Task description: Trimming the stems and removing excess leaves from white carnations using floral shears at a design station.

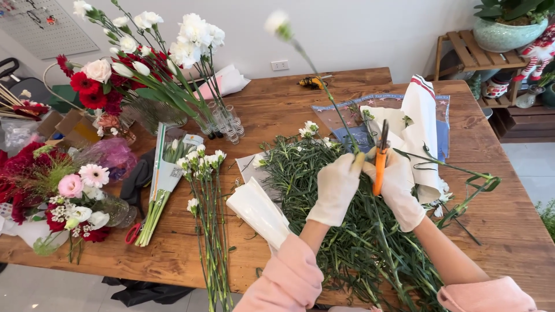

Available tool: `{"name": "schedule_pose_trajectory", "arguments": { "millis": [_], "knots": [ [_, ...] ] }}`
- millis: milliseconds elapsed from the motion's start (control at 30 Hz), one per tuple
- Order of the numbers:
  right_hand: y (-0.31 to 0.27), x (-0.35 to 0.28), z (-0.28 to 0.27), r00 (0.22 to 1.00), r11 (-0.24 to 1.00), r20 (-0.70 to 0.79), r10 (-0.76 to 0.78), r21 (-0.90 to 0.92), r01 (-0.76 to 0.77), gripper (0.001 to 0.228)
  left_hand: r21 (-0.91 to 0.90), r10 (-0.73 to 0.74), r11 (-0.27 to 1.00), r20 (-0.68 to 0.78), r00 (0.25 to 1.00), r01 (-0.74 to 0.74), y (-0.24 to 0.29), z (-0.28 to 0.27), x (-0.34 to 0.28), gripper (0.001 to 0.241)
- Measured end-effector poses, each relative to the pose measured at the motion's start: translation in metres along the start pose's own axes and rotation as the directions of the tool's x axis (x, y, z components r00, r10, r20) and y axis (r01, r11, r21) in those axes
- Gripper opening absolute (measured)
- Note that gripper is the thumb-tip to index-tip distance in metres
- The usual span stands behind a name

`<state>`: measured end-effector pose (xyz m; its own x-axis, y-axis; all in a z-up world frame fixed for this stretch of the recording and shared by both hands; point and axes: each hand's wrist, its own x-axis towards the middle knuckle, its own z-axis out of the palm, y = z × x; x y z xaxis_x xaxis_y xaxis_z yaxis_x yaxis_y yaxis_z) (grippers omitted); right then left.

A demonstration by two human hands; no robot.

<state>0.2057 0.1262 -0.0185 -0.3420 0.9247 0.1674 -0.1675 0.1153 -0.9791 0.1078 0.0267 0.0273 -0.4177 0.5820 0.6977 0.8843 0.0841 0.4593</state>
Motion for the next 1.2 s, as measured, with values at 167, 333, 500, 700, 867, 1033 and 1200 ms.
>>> {"name": "schedule_pose_trajectory", "arguments": {
  "millis": [167,333,500,700,867,1033,1200],
  "knots": [
    [-0.008,-0.002,-0.002,0.999,1.0,0.047,0.003,0.028,-0.004,0.039,-0.066,0.067,0.996,0.05,0.997,-0.063,-0.025,0.01,-0.012,0.031],
    [-0.006,0.01,-0.002,0.996,0.996,0.092,-0.021,0.085,0.013,0.037,-0.199,-0.119,0.961,0.329,0.937,0.192,0.012,-0.04,-0.004,0.024],
    [-0.01,0.005,-0.008,0.975,0.998,0.221,-0.031,0.053,0.02,0.037,-0.299,-0.479,0.671,0.522,0.705,0.678,0.014,-0.065,0.054,0.051],
    [-0.026,0.008,-0.003,0.98,0.994,0.198,-0.024,0.11,0.002,0.029,-0.359,-0.24,0.872,0.28,0.929,0.334,-0.022,0.003,0.021,0.02],
    [-0.059,0.006,0.019,0.986,0.961,0.135,-0.102,0.269,0.063,0.024,-0.362,-0.37,0.782,0.386,0.845,0.507,0.014,-0.034,-0.002,0.032],
    [-0.068,0.006,0.009,0.986,0.968,0.168,-0.019,0.249,-0.024,0.025,-0.438,-0.409,0.359,0.719,0.561,0.824,0.014,-0.018,-0.002,0.06],
    [-0.085,0.012,0.009,0.984,0.962,0.168,-0.061,0.273,0.012,0.021,-0.577,-0.425,0.178,0.686,0.591,0.797,0.005,0.013,-0.023,0.017]
  ]
}}
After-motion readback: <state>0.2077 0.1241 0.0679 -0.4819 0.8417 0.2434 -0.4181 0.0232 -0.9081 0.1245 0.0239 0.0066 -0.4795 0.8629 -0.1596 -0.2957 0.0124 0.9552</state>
